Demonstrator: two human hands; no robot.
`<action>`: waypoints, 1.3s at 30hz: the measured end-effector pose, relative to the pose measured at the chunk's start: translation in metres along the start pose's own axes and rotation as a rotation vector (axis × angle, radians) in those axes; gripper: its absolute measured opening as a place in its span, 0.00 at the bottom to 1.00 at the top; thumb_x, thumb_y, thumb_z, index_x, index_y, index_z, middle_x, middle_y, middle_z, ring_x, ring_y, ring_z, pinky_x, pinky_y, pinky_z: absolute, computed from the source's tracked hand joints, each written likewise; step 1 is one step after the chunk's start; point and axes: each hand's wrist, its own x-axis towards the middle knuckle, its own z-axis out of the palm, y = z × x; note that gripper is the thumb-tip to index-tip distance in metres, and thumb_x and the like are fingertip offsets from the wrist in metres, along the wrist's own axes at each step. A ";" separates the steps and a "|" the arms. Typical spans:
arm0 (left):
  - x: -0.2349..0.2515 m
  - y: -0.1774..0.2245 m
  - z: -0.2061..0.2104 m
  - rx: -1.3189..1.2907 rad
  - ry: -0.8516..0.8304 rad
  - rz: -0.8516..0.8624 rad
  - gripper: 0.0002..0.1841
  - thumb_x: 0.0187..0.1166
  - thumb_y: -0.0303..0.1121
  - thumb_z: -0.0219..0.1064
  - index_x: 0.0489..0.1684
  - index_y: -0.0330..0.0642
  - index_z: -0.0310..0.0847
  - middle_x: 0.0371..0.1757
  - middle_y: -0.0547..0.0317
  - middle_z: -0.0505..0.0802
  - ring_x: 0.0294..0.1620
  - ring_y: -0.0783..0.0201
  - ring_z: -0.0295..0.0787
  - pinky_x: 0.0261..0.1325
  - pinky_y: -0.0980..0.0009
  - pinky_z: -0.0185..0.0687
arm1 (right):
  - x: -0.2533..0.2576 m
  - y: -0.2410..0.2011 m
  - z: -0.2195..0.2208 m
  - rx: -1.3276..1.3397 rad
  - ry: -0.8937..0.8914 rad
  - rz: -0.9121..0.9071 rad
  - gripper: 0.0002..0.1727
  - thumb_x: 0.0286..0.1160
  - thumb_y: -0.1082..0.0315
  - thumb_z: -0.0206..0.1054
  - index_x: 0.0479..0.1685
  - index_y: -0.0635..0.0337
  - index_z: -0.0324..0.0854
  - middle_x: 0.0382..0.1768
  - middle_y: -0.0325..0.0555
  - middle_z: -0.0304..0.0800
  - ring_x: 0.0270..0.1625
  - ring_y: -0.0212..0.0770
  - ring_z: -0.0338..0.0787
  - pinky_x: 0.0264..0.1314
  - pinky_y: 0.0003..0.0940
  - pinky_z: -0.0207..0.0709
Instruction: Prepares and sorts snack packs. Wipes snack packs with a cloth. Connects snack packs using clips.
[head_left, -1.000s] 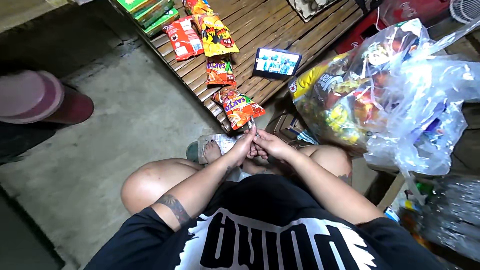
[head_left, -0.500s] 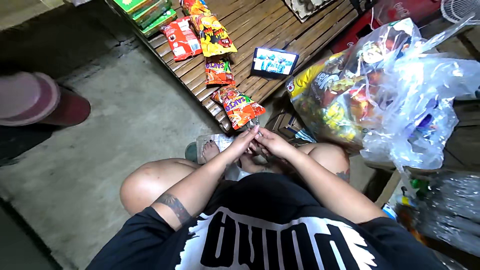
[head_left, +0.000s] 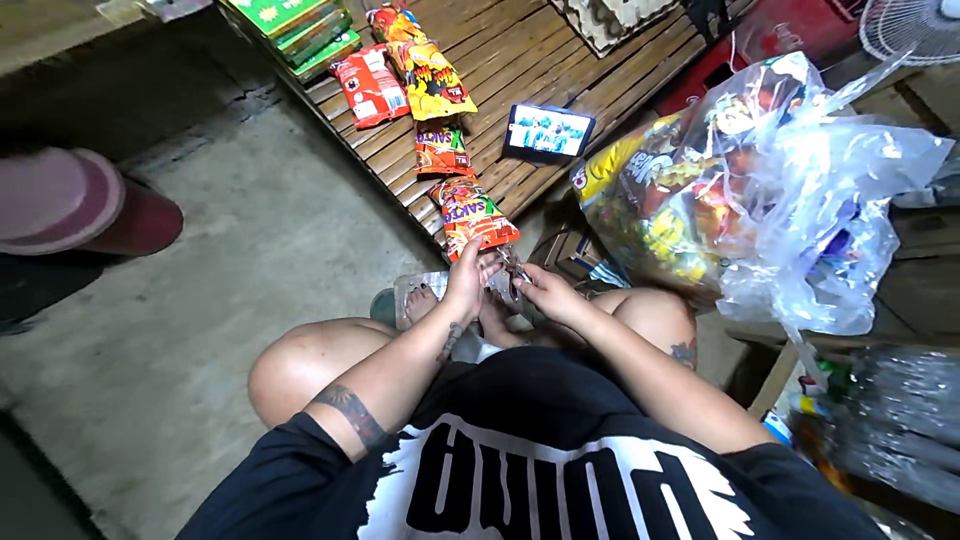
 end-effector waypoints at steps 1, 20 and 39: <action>0.000 0.002 0.000 -0.007 -0.002 0.003 0.23 0.94 0.45 0.46 0.76 0.39 0.68 0.64 0.49 0.86 0.61 0.58 0.86 0.67 0.60 0.81 | -0.001 0.001 0.000 -0.015 0.003 -0.008 0.24 0.94 0.56 0.51 0.79 0.59 0.71 0.51 0.60 0.87 0.49 0.50 0.86 0.60 0.51 0.77; -0.001 0.011 0.004 0.017 0.012 -0.065 0.25 0.94 0.47 0.48 0.79 0.38 0.67 0.68 0.44 0.85 0.63 0.54 0.86 0.64 0.58 0.82 | -0.016 0.013 0.001 0.912 0.083 -0.043 0.19 0.97 0.63 0.39 0.70 0.67 0.65 0.52 0.55 0.92 0.51 0.45 0.94 0.60 0.40 0.87; -0.004 0.017 0.008 0.065 0.030 -0.095 0.26 0.94 0.46 0.49 0.78 0.34 0.68 0.70 0.40 0.84 0.64 0.53 0.87 0.65 0.60 0.83 | 0.015 -0.022 -0.008 0.821 0.354 -0.067 0.13 0.89 0.66 0.60 0.62 0.65 0.70 0.44 0.52 0.87 0.43 0.41 0.91 0.49 0.36 0.87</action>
